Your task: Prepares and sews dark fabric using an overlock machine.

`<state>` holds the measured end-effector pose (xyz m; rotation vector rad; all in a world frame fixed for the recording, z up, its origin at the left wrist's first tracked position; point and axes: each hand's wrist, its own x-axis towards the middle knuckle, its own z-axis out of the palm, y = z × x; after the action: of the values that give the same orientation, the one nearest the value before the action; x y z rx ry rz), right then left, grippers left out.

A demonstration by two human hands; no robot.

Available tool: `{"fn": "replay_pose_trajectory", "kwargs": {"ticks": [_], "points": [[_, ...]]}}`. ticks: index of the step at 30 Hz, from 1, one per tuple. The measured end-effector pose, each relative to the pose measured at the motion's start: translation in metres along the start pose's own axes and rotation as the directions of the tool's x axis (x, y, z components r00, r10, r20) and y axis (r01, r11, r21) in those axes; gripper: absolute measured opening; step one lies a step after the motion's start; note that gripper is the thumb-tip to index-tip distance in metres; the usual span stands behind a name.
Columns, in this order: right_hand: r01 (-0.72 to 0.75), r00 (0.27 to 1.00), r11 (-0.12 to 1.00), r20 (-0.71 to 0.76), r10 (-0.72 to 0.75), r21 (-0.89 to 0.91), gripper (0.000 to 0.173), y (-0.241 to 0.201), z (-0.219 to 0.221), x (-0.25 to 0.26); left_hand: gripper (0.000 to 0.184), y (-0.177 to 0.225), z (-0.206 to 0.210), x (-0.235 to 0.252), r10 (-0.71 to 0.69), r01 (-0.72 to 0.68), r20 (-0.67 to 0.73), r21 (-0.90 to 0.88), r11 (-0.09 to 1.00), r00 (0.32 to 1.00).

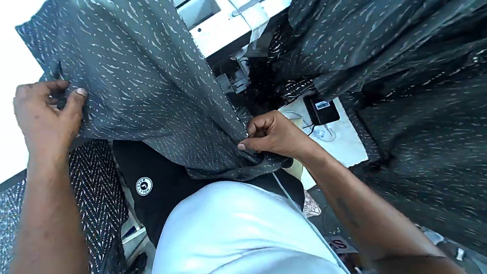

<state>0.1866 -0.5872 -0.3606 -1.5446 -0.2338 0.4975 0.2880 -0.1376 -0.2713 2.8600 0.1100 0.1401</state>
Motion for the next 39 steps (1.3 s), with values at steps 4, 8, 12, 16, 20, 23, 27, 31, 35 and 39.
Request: {"fn": "replay_pose_trajectory", "kwargs": {"ticks": [4, 8, 12, 16, 20, 23, 27, 31, 35, 39], "points": [[-0.002, 1.000, 1.000, 0.001, 0.002, 0.003, 0.021, 0.002, 0.002, 0.001, 0.051, -0.013, -0.001, 0.007, 0.033, -0.032, -0.013, 0.019, 0.999, 0.999], [0.005, 0.999, 0.996, 0.041, -0.009, 0.093, 0.021, -0.001, -0.001, -0.002, 0.056, -0.023, -0.007, 0.016, 0.011, -0.009, -0.082, 0.027, 1.000, 0.997], [-0.069, 0.995, 0.991, 0.076, 0.060, 0.116, 0.020, 0.002, 0.003, -0.004, 0.056, -0.024, -0.014, 0.034, 0.001, -0.003, -0.213, -0.009, 1.000, 0.977], [-0.093, 0.975, 0.974, 0.217, 0.046, 0.209, 0.016, 0.003, 0.009, -0.003, 0.048, -0.026, -0.035, 0.075, 0.159, -0.120, -0.356, 0.130, 0.984, 0.921], [-0.187, 0.959, 0.970, 0.244, 0.145, 0.158, 0.014, 0.013, 0.020, 0.010, 0.032, 0.049, -0.047, 0.086, 0.156, -0.151, -0.268, 0.041, 0.988, 0.951], [-0.162, 0.949, 0.977, 0.293, 0.116, 0.138, 0.012, 0.014, 0.018, 0.014, 0.044, 0.125, -0.033, 0.063, 0.317, -0.339, -0.221, -0.071, 0.938, 0.922], [-0.102, 0.913, 0.990, 0.406, 0.052, 0.102, 0.026, 0.014, 0.010, 0.017, 0.058, 0.154, -0.005, 0.063, 0.369, -0.370, -0.080, -0.006, 0.929, 0.926], [-0.044, 0.892, 0.990, 0.452, -0.021, 0.132, 0.029, 0.012, 0.005, 0.016, 0.063, 0.153, -0.005, 0.070, 0.353, -0.352, -0.009, 0.052, 0.935, 0.936], [0.038, 0.858, 0.978, 0.494, -0.137, 0.205, 0.026, 0.012, -0.001, 0.023, 0.069, 0.148, -0.008, 0.097, 0.331, -0.333, 0.061, 0.037, 0.942, 0.942], [0.134, 0.846, 0.956, 0.472, -0.249, 0.262, 0.030, 0.008, -0.005, 0.030, 0.074, 0.148, -0.013, 0.139, 0.288, -0.296, 0.171, 0.025, 0.955, 0.942]]}}
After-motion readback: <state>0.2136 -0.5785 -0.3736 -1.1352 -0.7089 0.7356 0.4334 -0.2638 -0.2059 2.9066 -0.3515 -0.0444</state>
